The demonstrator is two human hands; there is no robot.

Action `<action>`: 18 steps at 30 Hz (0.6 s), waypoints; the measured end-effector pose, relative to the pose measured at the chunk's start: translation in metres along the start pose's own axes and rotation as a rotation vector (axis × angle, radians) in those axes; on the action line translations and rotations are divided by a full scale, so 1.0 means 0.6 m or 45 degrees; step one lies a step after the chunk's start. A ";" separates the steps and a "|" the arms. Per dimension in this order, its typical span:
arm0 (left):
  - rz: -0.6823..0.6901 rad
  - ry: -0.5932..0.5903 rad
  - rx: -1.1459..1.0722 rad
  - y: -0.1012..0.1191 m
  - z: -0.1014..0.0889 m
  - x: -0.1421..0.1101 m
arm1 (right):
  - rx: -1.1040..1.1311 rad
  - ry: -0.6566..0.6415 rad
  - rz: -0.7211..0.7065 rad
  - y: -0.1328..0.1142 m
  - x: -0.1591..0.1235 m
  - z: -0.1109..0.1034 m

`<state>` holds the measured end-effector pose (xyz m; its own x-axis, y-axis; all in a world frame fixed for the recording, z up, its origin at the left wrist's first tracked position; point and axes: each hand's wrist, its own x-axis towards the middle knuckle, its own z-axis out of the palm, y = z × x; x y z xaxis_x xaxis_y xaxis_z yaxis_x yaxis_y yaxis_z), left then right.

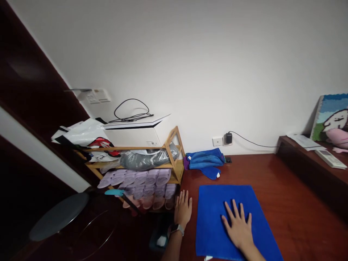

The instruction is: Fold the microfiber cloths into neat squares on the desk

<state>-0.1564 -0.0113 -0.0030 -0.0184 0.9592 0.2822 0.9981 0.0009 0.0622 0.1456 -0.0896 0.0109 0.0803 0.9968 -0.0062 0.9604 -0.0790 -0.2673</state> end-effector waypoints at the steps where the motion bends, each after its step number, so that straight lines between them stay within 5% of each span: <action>1: 0.003 -0.015 0.009 0.000 0.002 -0.002 | 0.017 -0.014 -0.022 -0.011 -0.017 0.009; 4: 0.013 -0.023 0.011 0.006 0.002 -0.001 | 0.005 0.000 -0.042 -0.001 -0.041 0.020; 9: 0.048 -0.002 0.015 0.001 0.005 0.006 | -0.100 0.053 0.074 0.118 -0.020 -0.001; 13: 0.081 0.035 0.021 -0.010 0.019 0.010 | -0.134 0.064 0.123 0.219 0.026 -0.018; 18: 0.130 0.098 0.014 -0.019 0.026 0.013 | -0.120 0.019 0.077 0.291 0.128 -0.040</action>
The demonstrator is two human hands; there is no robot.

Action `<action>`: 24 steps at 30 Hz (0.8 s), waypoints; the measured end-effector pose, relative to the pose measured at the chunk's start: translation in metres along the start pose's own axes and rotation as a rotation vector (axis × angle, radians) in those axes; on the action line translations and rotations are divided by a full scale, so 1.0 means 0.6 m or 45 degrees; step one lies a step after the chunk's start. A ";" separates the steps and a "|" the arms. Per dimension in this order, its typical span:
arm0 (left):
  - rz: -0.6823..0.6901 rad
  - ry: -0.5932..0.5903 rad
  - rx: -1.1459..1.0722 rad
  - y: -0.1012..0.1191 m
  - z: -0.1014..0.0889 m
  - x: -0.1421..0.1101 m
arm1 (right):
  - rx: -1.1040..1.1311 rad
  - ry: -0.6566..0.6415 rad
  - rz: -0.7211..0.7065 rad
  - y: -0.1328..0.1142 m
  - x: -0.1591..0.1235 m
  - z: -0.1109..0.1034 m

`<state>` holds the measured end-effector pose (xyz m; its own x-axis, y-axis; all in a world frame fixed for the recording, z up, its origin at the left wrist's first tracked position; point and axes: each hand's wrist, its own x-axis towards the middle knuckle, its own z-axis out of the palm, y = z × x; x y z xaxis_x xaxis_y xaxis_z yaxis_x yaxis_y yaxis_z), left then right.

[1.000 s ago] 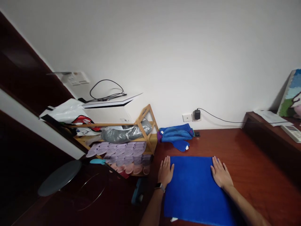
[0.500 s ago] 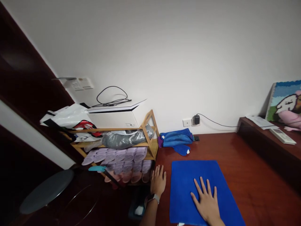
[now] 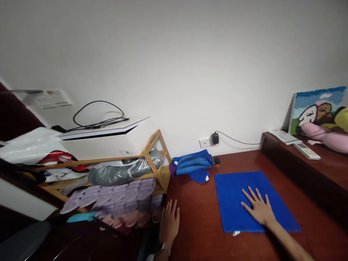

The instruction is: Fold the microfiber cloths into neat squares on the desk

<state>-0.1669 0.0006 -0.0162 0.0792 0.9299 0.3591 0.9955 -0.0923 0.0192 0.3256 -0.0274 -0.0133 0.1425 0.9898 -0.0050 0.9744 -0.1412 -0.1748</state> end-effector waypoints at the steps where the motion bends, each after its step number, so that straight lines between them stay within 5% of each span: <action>1: 0.015 0.017 0.000 -0.001 0.000 0.000 | -0.004 -0.011 -0.009 0.010 0.026 -0.005; 13: 0.000 0.043 -0.053 -0.015 0.012 -0.009 | -0.035 -0.131 0.025 0.149 0.317 -0.031; 18: -0.001 0.041 -0.065 -0.013 0.006 -0.013 | -0.003 -0.101 -0.029 0.171 0.366 -0.021; 24: -0.036 0.008 -0.059 0.005 -0.015 -0.012 | -0.015 -0.045 -0.032 0.168 0.369 -0.035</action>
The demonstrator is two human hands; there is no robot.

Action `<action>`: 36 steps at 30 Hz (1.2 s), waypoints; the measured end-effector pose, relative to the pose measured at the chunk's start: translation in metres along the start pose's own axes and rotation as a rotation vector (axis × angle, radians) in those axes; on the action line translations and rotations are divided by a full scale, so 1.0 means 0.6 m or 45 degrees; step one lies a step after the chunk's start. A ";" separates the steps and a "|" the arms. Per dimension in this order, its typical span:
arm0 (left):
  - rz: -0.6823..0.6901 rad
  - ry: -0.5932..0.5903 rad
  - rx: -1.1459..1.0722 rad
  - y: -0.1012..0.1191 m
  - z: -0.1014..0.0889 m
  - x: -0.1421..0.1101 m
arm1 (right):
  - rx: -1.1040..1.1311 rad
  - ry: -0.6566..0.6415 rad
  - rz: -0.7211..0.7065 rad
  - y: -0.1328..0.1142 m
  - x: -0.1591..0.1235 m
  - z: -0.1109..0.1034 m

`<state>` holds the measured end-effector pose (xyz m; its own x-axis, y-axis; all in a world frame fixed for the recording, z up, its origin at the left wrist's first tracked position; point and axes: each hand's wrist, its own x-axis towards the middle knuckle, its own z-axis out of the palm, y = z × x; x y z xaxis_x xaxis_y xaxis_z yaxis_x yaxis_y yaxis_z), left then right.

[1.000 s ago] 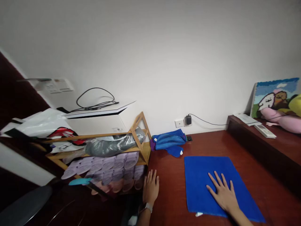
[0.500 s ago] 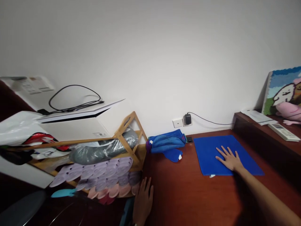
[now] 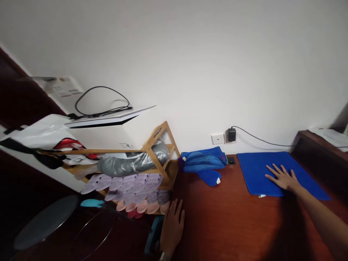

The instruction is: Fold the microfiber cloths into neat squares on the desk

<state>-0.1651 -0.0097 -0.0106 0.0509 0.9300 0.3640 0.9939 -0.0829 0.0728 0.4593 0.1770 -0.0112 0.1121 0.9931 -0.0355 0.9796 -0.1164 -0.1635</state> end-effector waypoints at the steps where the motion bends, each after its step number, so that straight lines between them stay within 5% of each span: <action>1: -0.005 0.012 -0.006 0.003 -0.002 0.000 | -0.011 0.061 -0.002 -0.019 -0.006 -0.007; 4: -0.013 0.051 -0.031 0.010 -0.006 -0.001 | 0.003 0.222 -0.205 -0.132 -0.047 -0.026; 8: -0.029 0.016 -0.043 0.019 -0.018 -0.003 | 0.075 0.183 -0.772 -0.368 -0.126 -0.028; 11: -0.062 -0.025 -0.048 0.026 -0.027 -0.005 | 0.011 0.152 -0.856 -0.509 -0.160 -0.014; 13: -0.092 -0.051 -0.052 0.029 -0.032 -0.007 | -0.016 0.151 -0.797 -0.557 -0.162 -0.006; 19: -0.128 -0.070 -0.093 0.033 -0.035 -0.011 | -0.026 0.160 -0.552 -0.556 -0.144 -0.010; 24: -0.164 -0.066 -0.157 0.035 -0.036 -0.013 | 0.061 0.146 -0.526 -0.562 -0.130 -0.064; 27: -0.189 -0.047 -0.193 0.036 -0.038 -0.015 | 0.162 0.208 -0.590 -0.591 -0.102 -0.141; 31: -0.197 -0.018 -0.208 0.038 -0.037 -0.017 | 0.293 0.370 -0.581 -0.632 -0.078 -0.291; 34: -0.181 0.006 -0.229 0.039 -0.045 -0.014 | 0.515 0.543 -0.514 -0.638 -0.108 -0.387; 36: -0.169 0.031 -0.317 0.040 -0.060 -0.011 | 0.678 0.600 -0.511 -0.625 -0.153 -0.411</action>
<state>-0.1448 -0.0305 0.0224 -0.0836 0.9299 0.3582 0.9370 -0.0490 0.3460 0.1225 0.1337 0.2963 -0.0560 0.8496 0.5245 0.7627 0.3754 -0.5266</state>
